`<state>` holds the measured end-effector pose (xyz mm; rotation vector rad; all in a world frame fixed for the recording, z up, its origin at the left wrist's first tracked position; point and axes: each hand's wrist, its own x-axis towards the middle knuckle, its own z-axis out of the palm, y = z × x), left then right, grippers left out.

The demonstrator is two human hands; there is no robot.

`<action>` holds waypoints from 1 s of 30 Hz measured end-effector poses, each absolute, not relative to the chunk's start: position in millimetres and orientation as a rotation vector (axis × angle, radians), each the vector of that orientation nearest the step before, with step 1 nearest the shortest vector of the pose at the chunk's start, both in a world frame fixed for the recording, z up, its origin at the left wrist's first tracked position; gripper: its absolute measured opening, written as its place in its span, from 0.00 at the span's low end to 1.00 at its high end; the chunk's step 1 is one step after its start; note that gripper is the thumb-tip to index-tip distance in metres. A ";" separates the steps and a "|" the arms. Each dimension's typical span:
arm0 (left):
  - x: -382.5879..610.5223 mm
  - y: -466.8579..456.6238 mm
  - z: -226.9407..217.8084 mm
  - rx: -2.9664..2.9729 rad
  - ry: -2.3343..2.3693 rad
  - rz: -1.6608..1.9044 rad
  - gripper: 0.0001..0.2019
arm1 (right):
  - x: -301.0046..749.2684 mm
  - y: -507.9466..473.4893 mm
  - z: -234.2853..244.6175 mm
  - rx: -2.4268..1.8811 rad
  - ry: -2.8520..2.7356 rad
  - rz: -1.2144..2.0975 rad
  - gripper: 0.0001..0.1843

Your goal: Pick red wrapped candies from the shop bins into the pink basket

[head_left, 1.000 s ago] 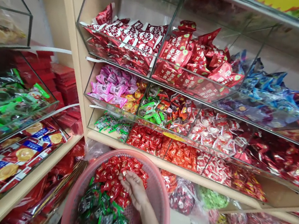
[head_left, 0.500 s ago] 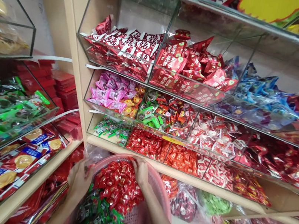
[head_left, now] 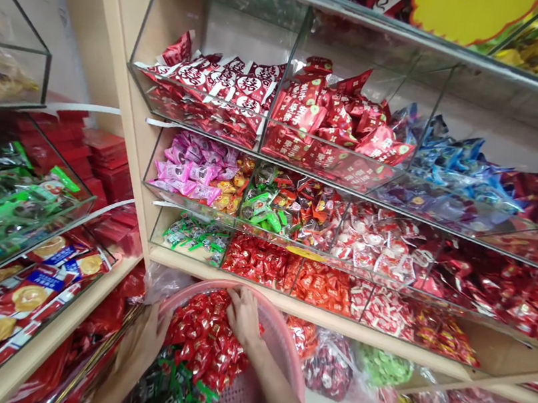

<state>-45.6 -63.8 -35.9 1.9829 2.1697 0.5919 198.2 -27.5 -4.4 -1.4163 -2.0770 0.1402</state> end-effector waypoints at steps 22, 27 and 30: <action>-40.4 -68.7 -23.5 2.012 2.189 0.582 0.24 | 230.0 68.5 50.6 -2.378 -1.514 0.605 0.47; -44.1 -68.0 -31.7 1.984 2.164 0.593 0.23 | 236.1 59.6 50.9 -2.287 -1.541 0.660 0.36; -41.1 -62.9 -24.7 1.977 2.167 0.807 0.21 | 237.0 56.9 50.9 -2.268 -1.551 0.636 0.33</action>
